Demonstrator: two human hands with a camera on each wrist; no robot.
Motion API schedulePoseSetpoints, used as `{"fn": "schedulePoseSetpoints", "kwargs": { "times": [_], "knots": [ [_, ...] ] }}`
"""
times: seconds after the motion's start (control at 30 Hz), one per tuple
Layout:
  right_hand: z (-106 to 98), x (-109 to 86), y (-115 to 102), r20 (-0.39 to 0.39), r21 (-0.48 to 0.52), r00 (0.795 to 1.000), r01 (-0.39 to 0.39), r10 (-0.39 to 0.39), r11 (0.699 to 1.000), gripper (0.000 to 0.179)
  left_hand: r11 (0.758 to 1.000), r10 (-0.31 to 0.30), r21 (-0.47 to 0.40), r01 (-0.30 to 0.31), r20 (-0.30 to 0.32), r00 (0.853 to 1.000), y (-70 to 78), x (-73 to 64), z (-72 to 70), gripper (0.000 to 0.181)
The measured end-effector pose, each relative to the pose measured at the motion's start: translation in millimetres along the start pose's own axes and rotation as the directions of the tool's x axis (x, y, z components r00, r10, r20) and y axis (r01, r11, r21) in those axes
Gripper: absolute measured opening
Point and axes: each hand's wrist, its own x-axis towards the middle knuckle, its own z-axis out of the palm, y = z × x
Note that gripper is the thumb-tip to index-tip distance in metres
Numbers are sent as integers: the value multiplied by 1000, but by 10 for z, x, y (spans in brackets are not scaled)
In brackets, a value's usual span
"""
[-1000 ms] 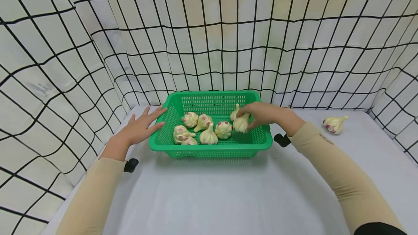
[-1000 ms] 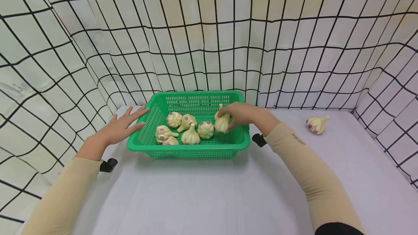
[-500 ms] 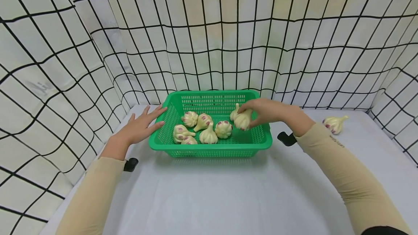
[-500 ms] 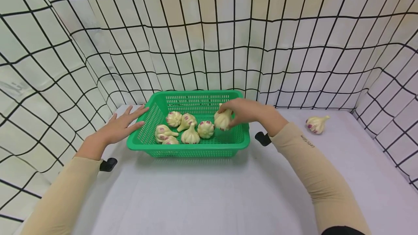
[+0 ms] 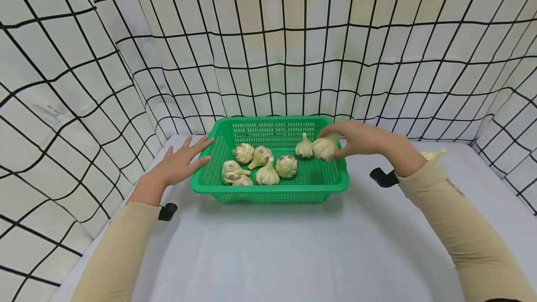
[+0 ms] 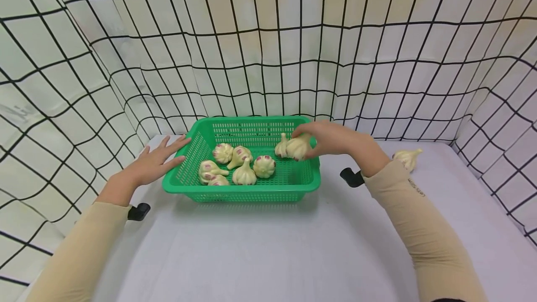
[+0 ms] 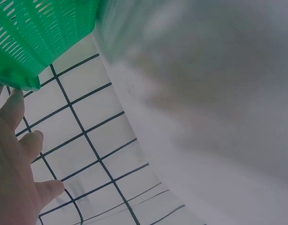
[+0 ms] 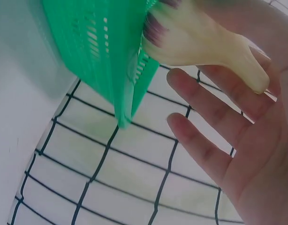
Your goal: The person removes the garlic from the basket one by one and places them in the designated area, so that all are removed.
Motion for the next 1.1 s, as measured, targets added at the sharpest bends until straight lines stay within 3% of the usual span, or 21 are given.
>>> {"fn": "schedulePoseSetpoints", "kwargs": {
  "times": [0.4, 0.9, 1.1],
  "knots": [
    [-104, -293, 161, -80, 38, 996, -31, 34, 999, 47, 1000, 4, -1, -4, 7, 1000, 1, 4, 8, 69],
    [-96, -583, 391, -199, 208, 975, -58, 100, 976, 54, 1000, -5, -3, 5, 9, 1000, 21, -6, -9, 68],
    [-71, -705, 477, -251, 212, 962, -54, 108, 976, 54, 1000, -8, -4, 8, 9, 1000, 20, -5, -12, 69]
  ]
}}
